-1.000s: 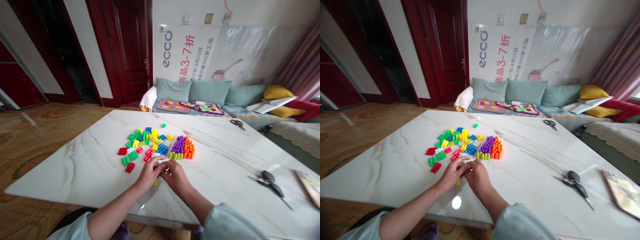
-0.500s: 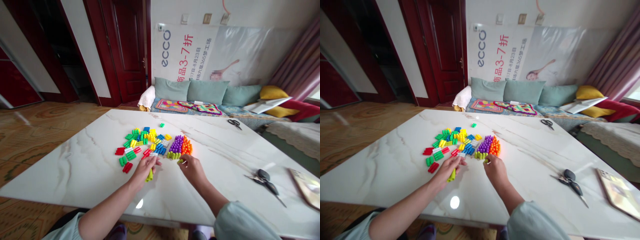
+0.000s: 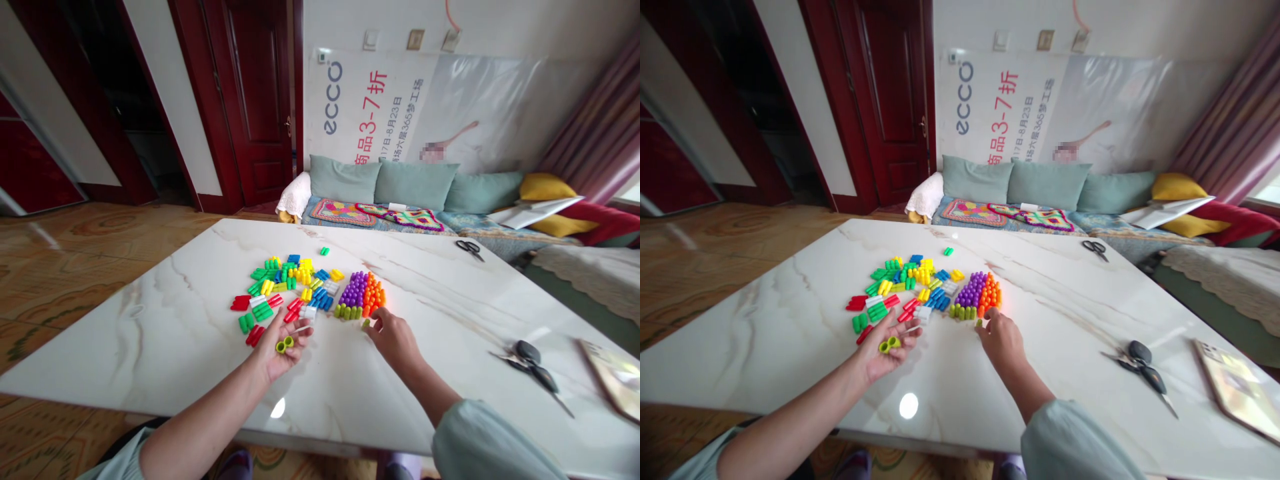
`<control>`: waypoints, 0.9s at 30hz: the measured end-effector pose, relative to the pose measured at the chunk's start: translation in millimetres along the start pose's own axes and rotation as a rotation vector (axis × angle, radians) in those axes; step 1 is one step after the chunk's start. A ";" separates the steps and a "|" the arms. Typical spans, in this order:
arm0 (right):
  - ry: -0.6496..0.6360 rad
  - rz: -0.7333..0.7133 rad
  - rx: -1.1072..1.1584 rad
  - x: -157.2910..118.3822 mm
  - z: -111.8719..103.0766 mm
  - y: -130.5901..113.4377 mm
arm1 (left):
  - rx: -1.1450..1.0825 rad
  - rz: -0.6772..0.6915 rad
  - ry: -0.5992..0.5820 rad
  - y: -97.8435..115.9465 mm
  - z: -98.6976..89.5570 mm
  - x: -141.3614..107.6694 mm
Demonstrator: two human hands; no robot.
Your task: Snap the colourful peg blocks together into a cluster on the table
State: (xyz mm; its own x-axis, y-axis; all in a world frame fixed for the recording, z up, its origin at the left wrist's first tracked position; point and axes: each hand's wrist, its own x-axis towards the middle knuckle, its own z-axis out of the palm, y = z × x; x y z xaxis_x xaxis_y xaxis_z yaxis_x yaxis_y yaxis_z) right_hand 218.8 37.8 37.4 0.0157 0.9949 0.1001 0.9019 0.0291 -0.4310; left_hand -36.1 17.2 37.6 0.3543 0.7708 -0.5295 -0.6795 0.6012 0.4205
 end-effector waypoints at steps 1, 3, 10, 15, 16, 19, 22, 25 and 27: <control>0.004 -0.004 -0.003 0.1 0.8 0.3 | 0.000 0.001 0.010 -0.3 0.6 -0.1; 0.000 -0.009 -0.010 1.0 2.9 0.4 | 0.005 0.008 0.027 -0.6 1.8 -0.1; 0.048 -0.004 0.011 10.8 8.4 0.3 | 0.072 0.095 0.112 -2.7 5.0 3.4; 0.067 -0.006 0.149 12.3 10.2 3.3 | 0.079 0.139 0.091 -8.7 8.4 4.0; 0.078 -0.013 0.166 11.5 9.8 3.1 | 0.070 0.151 0.068 -10.2 9.2 3.7; 0.128 -0.033 0.187 7.1 6.3 -2.5 | 0.045 0.176 -0.044 -14.1 11.6 2.4; 0.163 -0.125 0.212 -1.3 2.0 -16.9 | 0.038 0.166 -0.125 -16.3 13.4 0.8; 0.090 -0.351 0.285 -13.9 0.5 -36.5 | 0.025 0.139 -0.180 -18.1 13.9 -0.3; -0.007 -0.516 0.311 -22.4 2.2 -48.6 | 0.019 0.126 -0.230 -20.0 13.2 -0.4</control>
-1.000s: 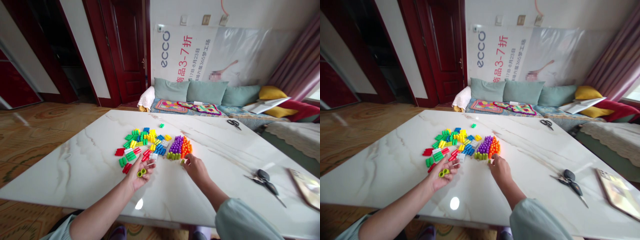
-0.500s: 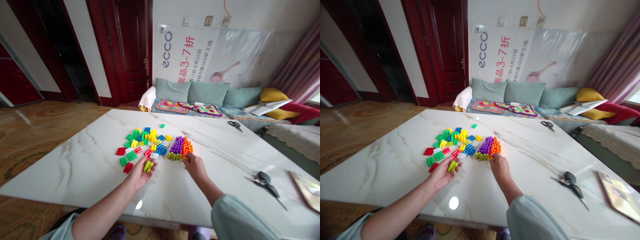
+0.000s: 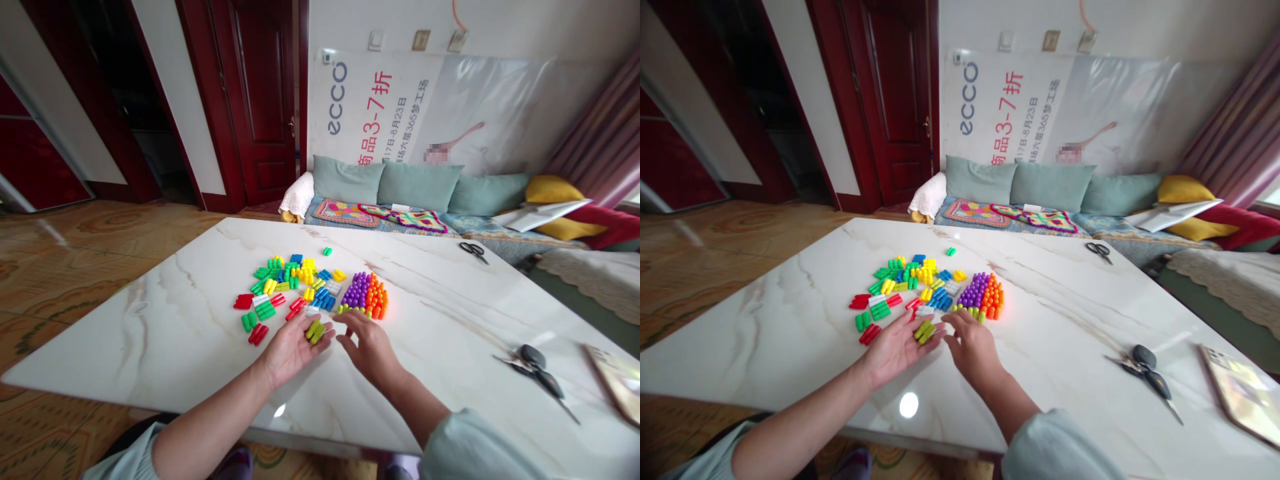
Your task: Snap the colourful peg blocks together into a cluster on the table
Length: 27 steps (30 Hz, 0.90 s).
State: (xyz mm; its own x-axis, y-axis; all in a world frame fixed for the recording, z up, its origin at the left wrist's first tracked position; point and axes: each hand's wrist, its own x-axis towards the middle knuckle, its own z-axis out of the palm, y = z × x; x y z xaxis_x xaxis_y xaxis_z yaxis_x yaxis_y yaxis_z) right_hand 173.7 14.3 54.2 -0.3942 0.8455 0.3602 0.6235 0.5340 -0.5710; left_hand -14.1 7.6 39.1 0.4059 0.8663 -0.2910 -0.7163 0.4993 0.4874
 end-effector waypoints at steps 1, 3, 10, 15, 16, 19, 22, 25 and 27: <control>-0.054 -0.059 0.008 -0.7 3.1 -5.3 | -0.001 -0.002 -0.031 -1.2 -0.7 -0.1; -0.133 -0.125 -0.006 -1.1 8.7 -11.8 | 0.009 -0.010 -0.101 -3.8 -2.4 0.0; -0.130 -0.022 -0.123 2.2 11.7 -12.1 | 0.057 -0.033 -0.219 -10.3 -4.8 -2.3; -0.061 -0.037 -0.134 1.8 6.5 -12.4 | 0.125 -0.053 -0.282 -12.3 -5.0 -3.4; -0.038 -0.002 -0.133 2.6 5.8 -10.7 | 0.146 -0.050 -0.282 -12.3 -5.3 -3.1; 0.009 0.173 -0.133 6.2 5.2 -0.9 | 0.211 -0.009 -0.202 -11.6 -6.7 -0.8; -0.021 0.287 -0.184 8.3 6.5 11.9 | 0.316 0.050 -0.025 -10.6 -8.6 2.4; -0.096 0.338 -0.254 8.3 9.3 21.3 | 0.422 0.093 0.073 -10.7 -10.5 3.7; -0.123 0.351 -0.282 8.5 11.0 24.9 | 0.466 0.105 0.062 -11.4 -11.4 3.3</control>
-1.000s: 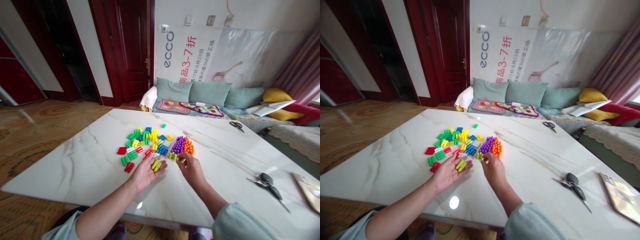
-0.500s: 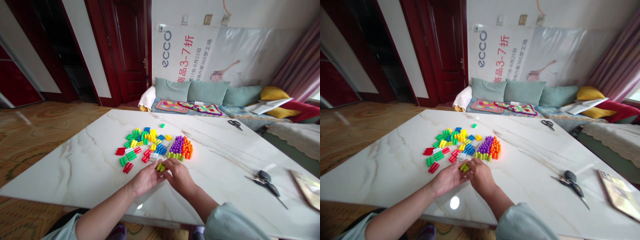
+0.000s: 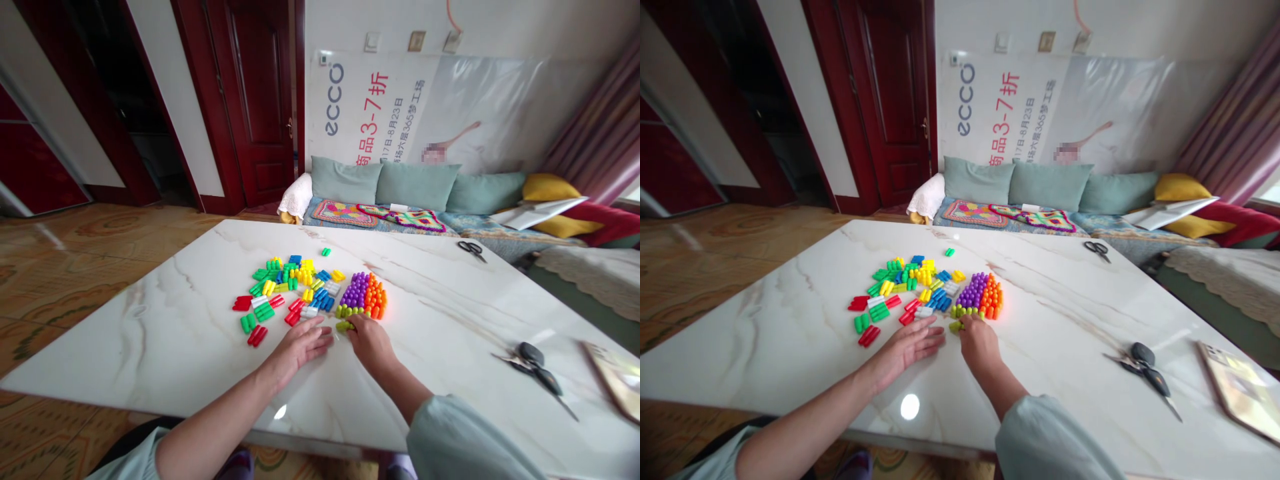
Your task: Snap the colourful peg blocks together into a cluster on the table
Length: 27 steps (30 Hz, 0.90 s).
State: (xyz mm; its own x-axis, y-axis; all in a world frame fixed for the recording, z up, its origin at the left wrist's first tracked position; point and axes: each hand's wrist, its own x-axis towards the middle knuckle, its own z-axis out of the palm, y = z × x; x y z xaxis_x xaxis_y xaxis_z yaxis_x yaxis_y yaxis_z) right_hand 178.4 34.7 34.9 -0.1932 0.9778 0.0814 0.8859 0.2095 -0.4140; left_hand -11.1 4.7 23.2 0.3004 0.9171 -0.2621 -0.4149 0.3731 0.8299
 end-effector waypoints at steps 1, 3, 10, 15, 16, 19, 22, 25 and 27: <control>0.000 0.001 -0.008 0.8 0.8 0.7 | 0.016 0.011 -0.017 -0.6 -0.2 -0.4; 0.017 0.007 -0.015 2.1 1.2 1.5 | 0.038 0.039 -0.040 -2.1 -0.3 -1.1; 0.087 0.018 -0.024 -5.3 -7.0 -3.4 | 0.043 0.051 -0.093 -9.2 2.3 4.2; 0.017 -0.081 0.006 -13.2 -3.1 -7.3 | 0.036 0.048 -0.128 -14.2 6.6 6.7; 0.003 -0.085 0.007 -13.7 -1.5 -7.3 | 0.031 0.047 -0.136 -15.1 7.1 7.2; -0.021 -0.081 -0.006 -13.6 1.6 -6.3 | 0.013 0.057 -0.157 -16.7 7.7 9.6; -0.035 -0.067 -0.030 -13.2 1.0 -6.3 | 0.000 0.072 -0.177 -16.6 8.1 12.5; -0.060 -0.047 -0.070 -13.6 -0.5 -8.5 | 0.001 0.075 -0.189 -16.3 8.5 14.2; -0.076 -0.038 -0.090 -14.1 -1.2 -11.1 | 0.028 0.084 -0.178 -16.1 8.8 14.4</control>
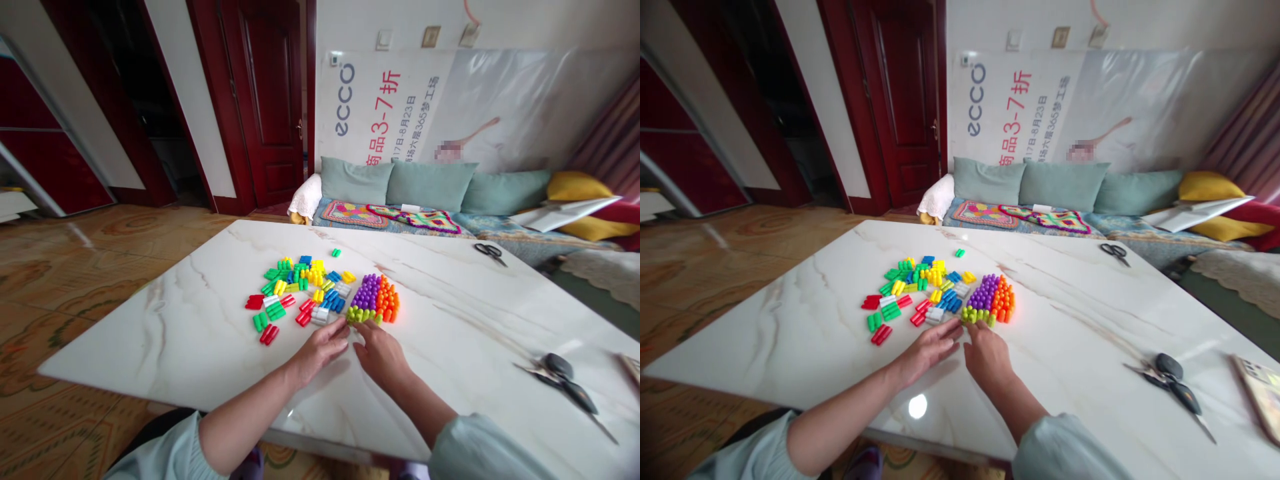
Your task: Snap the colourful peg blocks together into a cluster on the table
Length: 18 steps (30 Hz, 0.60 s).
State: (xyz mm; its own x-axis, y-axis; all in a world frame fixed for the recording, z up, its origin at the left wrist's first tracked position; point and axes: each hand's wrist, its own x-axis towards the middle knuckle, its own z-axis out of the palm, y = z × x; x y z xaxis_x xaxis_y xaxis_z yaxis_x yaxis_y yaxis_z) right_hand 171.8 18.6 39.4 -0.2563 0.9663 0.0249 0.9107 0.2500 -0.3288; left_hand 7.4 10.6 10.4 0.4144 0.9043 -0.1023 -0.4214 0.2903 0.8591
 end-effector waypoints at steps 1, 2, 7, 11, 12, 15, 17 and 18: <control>-0.006 0.003 -0.005 -0.2 -0.4 -1.4 | 0.032 0.009 0.013 0.6 -0.1 0.0; -0.014 0.007 -0.010 -0.5 -0.8 -2.9 | 0.078 0.026 0.029 1.8 -0.5 0.1; -0.083 0.013 -0.045 -2.1 -4.8 -10.9 | 0.548 0.258 0.201 25.1 -17.6 4.1; -0.111 -0.024 -0.052 -6.2 -6.7 -18.8 | 1.119 0.546 0.446 56.7 -56.5 15.3; -0.115 -0.038 -0.052 -7.6 -6.5 -20.9 | 1.244 0.582 0.491 63.0 -67.8 19.1; -0.128 -0.076 -0.048 -11.8 -4.8 -27.3 | 1.545 0.563 0.533 74.2 -97.2 31.0; -0.134 -0.092 -0.042 -13.9 -3.6 -31.2 | 1.681 0.497 0.529 75.5 -109.5 37.3; -0.136 -0.098 -0.039 -14.7 -3.3 -33.1 | 1.722 0.470 0.527 75.0 -113.0 39.4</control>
State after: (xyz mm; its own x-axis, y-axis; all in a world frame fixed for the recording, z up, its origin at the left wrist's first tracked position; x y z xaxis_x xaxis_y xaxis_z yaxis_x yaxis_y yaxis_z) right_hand 146.5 -3.6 53.0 -0.3838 0.9204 -0.0740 0.8902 0.3476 -0.2945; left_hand -99.0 103.4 14.1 0.1172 0.8959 0.4285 0.9061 -0.2731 0.3232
